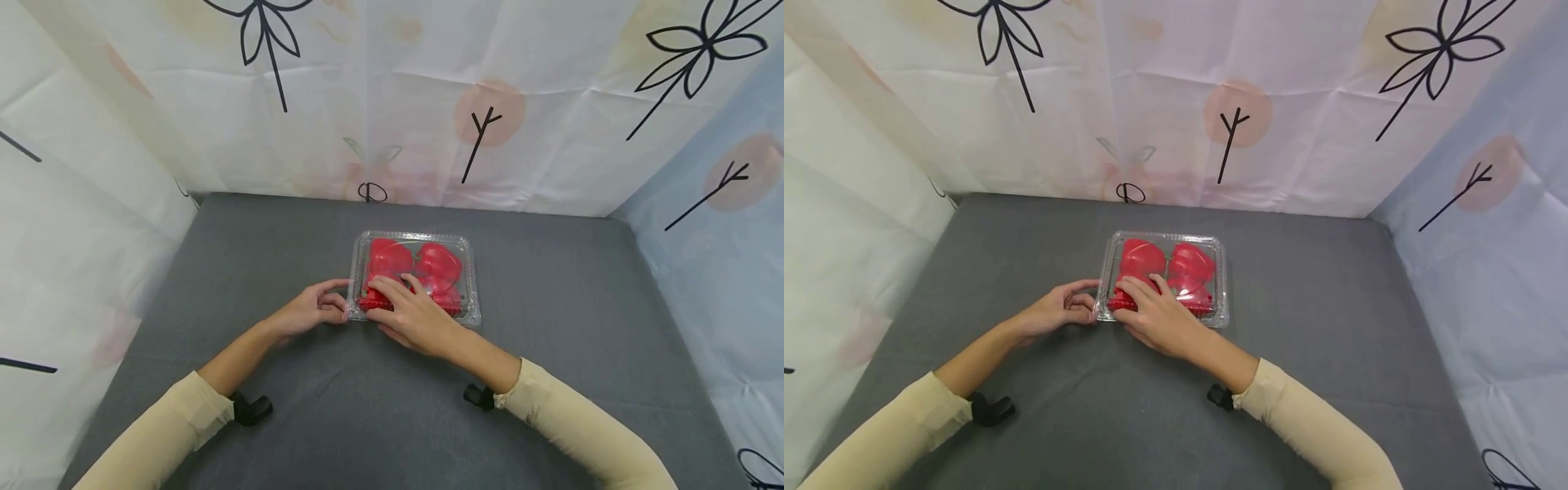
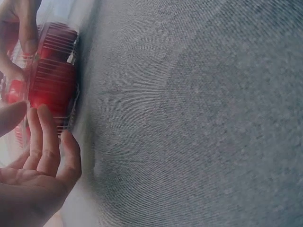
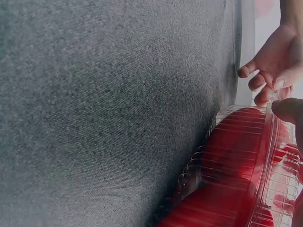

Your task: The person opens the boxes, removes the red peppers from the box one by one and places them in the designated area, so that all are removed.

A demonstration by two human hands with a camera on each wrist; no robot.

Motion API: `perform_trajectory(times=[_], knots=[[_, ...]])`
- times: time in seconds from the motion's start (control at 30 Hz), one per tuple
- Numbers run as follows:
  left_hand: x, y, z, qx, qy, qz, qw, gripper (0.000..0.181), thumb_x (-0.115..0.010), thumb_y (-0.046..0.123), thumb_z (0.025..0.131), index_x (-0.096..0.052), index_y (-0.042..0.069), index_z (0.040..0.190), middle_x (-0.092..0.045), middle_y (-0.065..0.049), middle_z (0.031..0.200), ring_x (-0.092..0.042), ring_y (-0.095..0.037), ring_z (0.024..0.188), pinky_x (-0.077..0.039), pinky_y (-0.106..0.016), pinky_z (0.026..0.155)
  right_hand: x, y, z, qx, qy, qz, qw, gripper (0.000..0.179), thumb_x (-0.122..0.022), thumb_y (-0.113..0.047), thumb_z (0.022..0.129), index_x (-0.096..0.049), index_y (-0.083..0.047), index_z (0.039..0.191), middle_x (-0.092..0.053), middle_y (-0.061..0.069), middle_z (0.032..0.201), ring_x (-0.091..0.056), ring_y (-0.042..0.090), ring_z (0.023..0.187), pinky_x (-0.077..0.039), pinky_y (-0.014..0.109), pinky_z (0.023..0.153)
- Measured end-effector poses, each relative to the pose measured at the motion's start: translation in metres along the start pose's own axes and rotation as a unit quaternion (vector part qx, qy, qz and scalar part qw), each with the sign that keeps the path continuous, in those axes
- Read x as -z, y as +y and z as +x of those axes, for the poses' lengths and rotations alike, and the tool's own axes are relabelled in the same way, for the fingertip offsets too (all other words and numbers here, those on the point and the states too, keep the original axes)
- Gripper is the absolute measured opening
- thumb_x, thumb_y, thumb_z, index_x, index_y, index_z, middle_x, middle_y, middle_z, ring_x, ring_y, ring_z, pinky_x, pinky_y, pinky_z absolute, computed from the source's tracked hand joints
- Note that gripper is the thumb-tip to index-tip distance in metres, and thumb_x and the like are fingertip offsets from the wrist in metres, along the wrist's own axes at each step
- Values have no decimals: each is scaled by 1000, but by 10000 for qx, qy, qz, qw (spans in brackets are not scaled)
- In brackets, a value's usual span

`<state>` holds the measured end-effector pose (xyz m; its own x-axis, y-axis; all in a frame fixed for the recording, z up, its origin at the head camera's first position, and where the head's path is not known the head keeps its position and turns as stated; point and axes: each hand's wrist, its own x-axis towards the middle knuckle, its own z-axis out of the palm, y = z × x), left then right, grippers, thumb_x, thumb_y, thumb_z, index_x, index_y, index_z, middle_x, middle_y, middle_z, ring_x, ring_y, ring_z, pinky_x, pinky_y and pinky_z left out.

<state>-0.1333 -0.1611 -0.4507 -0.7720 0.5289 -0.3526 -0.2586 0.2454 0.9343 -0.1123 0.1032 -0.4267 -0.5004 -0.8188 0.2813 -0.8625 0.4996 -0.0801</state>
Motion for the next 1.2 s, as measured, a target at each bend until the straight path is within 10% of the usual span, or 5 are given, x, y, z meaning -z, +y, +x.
perform_trajectory(times=[1.2], knots=[[-6, -5, 4, 268, 58, -700, 9972, 74, -65, 3, 91, -27, 14, 154, -68, -6, 99, -64, -17, 89, -52, -32, 83, -13, -14, 10, -130, 631, -269, 9976, 31, -83, -20, 80, -68, -14, 106, -58, 10, 123, -48, 29, 124, -38, 58, 103]])
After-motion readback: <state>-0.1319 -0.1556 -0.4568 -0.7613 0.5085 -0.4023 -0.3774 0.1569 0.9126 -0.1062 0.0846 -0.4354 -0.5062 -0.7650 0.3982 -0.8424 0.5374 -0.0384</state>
